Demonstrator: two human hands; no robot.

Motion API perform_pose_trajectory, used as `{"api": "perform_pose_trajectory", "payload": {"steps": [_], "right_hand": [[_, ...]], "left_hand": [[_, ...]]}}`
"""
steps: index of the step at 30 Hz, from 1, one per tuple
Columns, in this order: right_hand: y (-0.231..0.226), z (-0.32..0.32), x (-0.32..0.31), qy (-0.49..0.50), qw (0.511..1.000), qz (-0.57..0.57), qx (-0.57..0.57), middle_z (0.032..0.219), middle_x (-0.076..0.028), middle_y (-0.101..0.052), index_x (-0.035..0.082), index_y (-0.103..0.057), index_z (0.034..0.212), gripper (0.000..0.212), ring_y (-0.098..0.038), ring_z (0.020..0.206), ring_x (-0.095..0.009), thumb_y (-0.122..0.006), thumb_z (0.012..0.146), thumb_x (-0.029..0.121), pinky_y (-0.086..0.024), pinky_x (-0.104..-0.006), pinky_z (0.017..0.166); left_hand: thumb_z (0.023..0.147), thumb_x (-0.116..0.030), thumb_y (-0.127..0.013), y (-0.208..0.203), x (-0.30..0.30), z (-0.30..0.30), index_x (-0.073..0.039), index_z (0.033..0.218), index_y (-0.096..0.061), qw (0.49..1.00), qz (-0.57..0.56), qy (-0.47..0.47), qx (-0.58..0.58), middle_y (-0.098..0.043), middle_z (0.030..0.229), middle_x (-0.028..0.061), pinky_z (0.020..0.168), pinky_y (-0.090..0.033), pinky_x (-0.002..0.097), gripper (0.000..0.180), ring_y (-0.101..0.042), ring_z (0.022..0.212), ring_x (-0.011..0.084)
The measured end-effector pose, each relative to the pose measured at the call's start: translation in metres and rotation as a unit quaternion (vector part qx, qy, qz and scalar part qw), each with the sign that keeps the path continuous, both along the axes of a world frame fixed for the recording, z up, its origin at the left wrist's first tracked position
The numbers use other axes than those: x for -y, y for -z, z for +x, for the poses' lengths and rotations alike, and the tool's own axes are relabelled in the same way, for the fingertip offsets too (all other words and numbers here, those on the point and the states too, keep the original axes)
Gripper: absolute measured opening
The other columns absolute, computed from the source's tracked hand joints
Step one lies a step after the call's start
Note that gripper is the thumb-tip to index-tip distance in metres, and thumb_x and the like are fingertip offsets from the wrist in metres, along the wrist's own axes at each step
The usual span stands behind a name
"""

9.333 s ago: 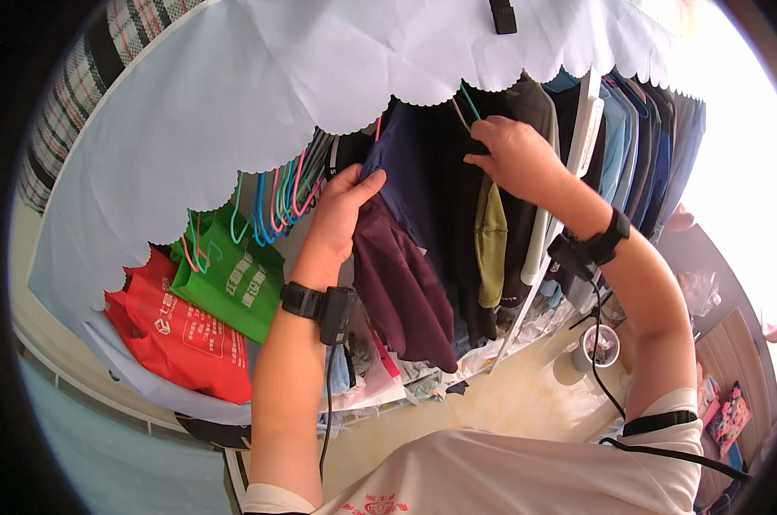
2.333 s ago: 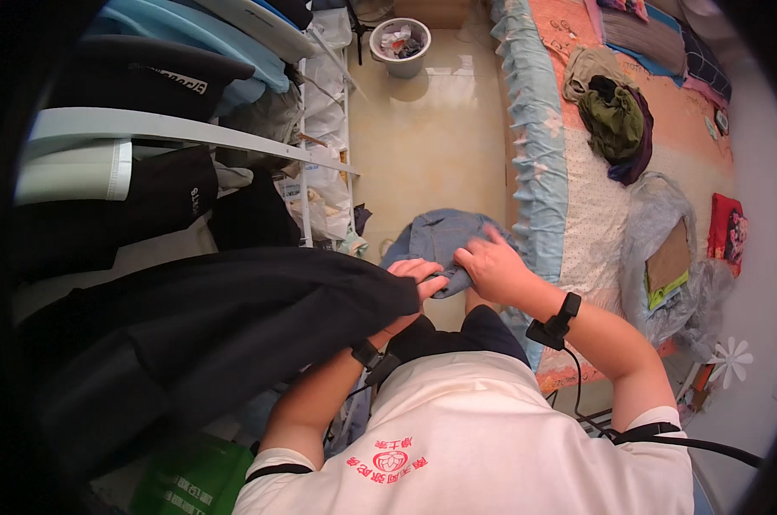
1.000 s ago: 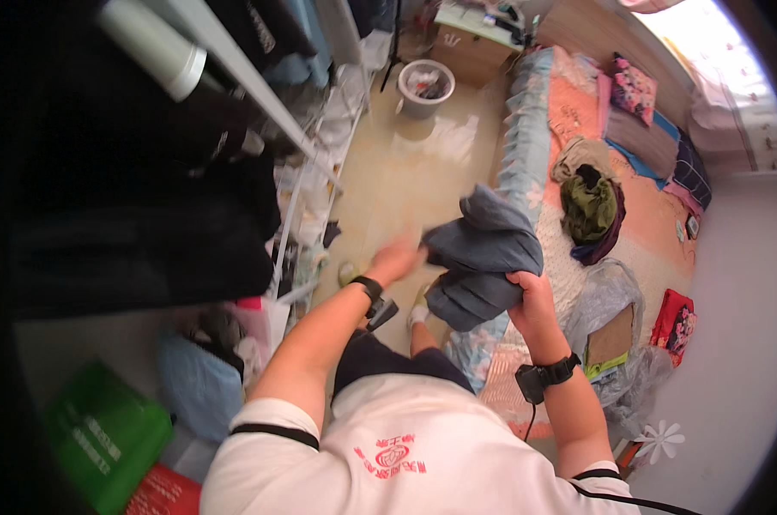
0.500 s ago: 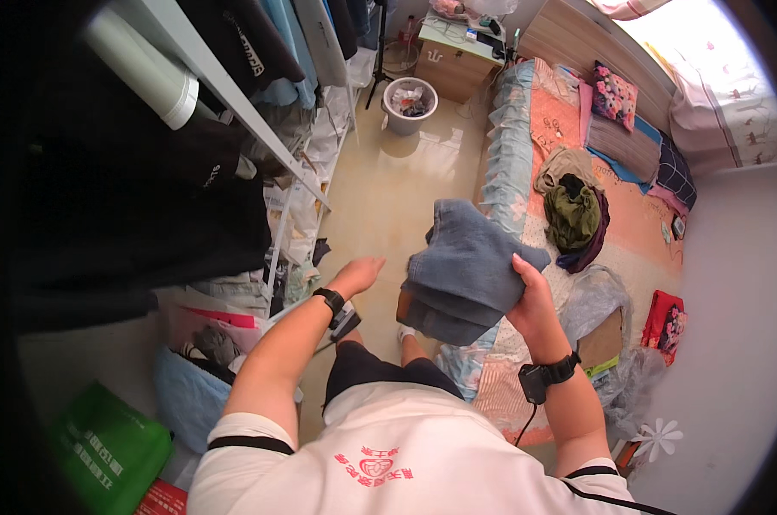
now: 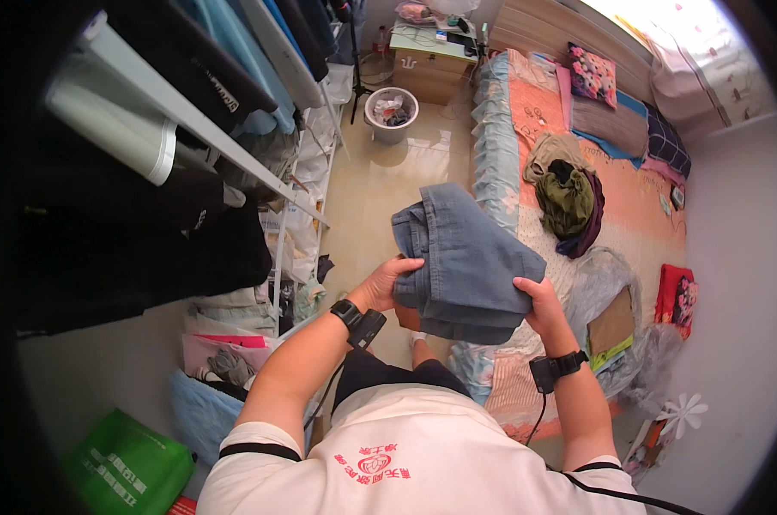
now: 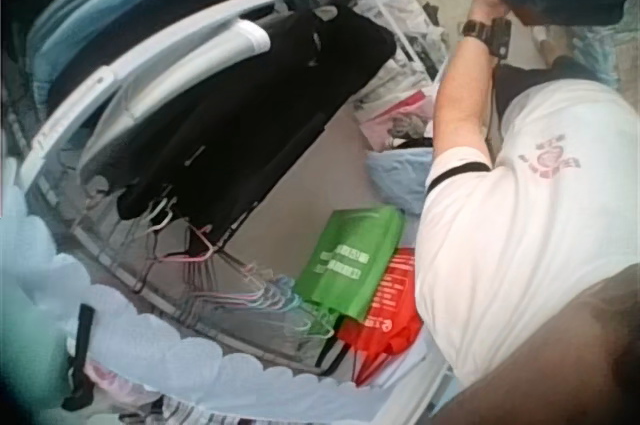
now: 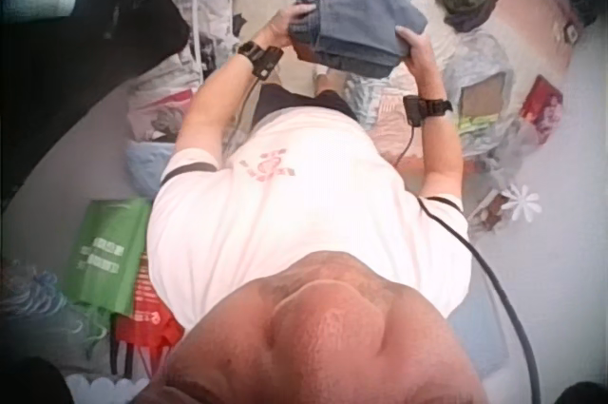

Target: The person repeatedly takes garments from a clothing rack, unfolds them, and folds them by hand into neat rectangles, placing each folded item onto a stack on the bed. The person handles several different garments including shirts and pants, folding each one individually.

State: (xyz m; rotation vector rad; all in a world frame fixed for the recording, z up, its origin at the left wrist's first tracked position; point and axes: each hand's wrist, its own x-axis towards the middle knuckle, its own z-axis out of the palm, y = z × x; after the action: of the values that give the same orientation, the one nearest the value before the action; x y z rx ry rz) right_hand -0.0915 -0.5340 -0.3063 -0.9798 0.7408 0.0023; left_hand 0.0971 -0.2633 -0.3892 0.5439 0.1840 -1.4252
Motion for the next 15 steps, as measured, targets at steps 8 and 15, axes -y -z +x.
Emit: {"api": "perform_pose_trajectory", "payload": {"steps": [8, 15], "right_hand": [[0.089, -0.057, 0.005, -0.116, 0.963, -0.103, -0.22, 0.122, -0.017, -0.069, -0.01, -0.055, 0.137, 0.071, -0.069, 0.102, -0.022, -0.083, 0.087, 0.032, -0.056, -0.0356, 0.09], [0.091, -0.029, -0.025, -0.114, 0.913, -0.376, -0.108, 0.13, -0.019, -0.065, -0.001, -0.052, 0.144, 0.066, -0.064, 0.121, -0.029, -0.076, 0.087, 0.024, -0.05, -0.0372, 0.102]], "left_hand": [[0.095, -0.003, -0.064, -0.029, 0.024, -0.018, -0.001, 0.139, -0.056, 0.941, 0.116, -0.047, 0.313, -0.066, 0.131, 0.0087, 0.103, -0.053, 0.038, 0.045, -0.065, 0.117, 0.0213], [0.096, -0.003, -0.067, -0.063, 0.03, -0.038, 0.001, 0.137, -0.057, 0.885, 0.063, 0.108, 0.449, -0.066, 0.125, 0.0056, 0.103, -0.048, 0.0314, 0.042, -0.06, 0.115, 0.0159]]}}
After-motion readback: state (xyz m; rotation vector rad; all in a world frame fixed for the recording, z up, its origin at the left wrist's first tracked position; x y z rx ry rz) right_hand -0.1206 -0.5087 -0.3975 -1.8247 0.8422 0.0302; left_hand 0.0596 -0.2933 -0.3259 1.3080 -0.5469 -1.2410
